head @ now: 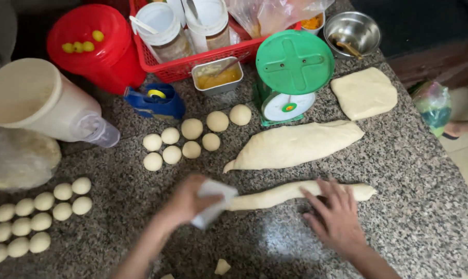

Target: Dividing dough into small pieces, weighing them on a scale, and rolling them into balls on a granite countertop.

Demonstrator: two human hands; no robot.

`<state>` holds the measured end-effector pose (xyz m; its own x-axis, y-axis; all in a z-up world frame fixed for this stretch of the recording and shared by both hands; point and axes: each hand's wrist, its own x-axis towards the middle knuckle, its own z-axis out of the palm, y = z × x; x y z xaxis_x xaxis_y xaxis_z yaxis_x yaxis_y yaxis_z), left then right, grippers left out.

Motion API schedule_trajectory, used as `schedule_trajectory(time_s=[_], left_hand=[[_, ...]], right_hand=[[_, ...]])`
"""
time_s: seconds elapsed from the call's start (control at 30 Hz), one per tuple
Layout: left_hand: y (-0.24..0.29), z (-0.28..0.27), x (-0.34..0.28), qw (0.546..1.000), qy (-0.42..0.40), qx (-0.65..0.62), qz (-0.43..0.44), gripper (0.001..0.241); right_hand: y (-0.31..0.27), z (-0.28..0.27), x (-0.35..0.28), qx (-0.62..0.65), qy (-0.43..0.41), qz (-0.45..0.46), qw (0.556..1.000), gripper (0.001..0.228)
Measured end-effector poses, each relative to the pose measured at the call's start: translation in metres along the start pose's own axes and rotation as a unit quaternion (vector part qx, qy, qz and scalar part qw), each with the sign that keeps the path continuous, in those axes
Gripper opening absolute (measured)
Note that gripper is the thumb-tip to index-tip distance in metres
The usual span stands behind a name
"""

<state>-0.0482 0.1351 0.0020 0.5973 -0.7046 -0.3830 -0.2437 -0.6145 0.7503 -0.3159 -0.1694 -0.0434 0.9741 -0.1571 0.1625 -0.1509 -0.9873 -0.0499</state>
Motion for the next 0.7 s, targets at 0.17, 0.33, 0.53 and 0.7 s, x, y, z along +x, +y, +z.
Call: schedule_trajectory(time_s=[0.17,0.33,0.53,0.7], left_hand=[[0.036,0.068,-0.016,0.990,-0.086,0.079,-0.082,0.068],[0.042,0.093,0.009,0.993,-0.005,0.068,-0.100,0.082],[0.040,0.107,0.030,0.975,0.039,0.110,-0.189,0.079],[0.148,0.092,-0.055,0.964,0.072,0.249,-0.067,0.036]], right_hand=[[0.053,0.008,0.015,-0.103,-0.020,-0.096,0.990,0.070],[0.083,0.028,0.063,-0.155,-0.099,-0.056,0.981,0.067],[0.106,-0.032,0.095,0.138,-0.198,-0.119,0.963,0.034],[0.116,-0.139,0.074,0.077,-0.316,-0.042,0.945,0.049]])
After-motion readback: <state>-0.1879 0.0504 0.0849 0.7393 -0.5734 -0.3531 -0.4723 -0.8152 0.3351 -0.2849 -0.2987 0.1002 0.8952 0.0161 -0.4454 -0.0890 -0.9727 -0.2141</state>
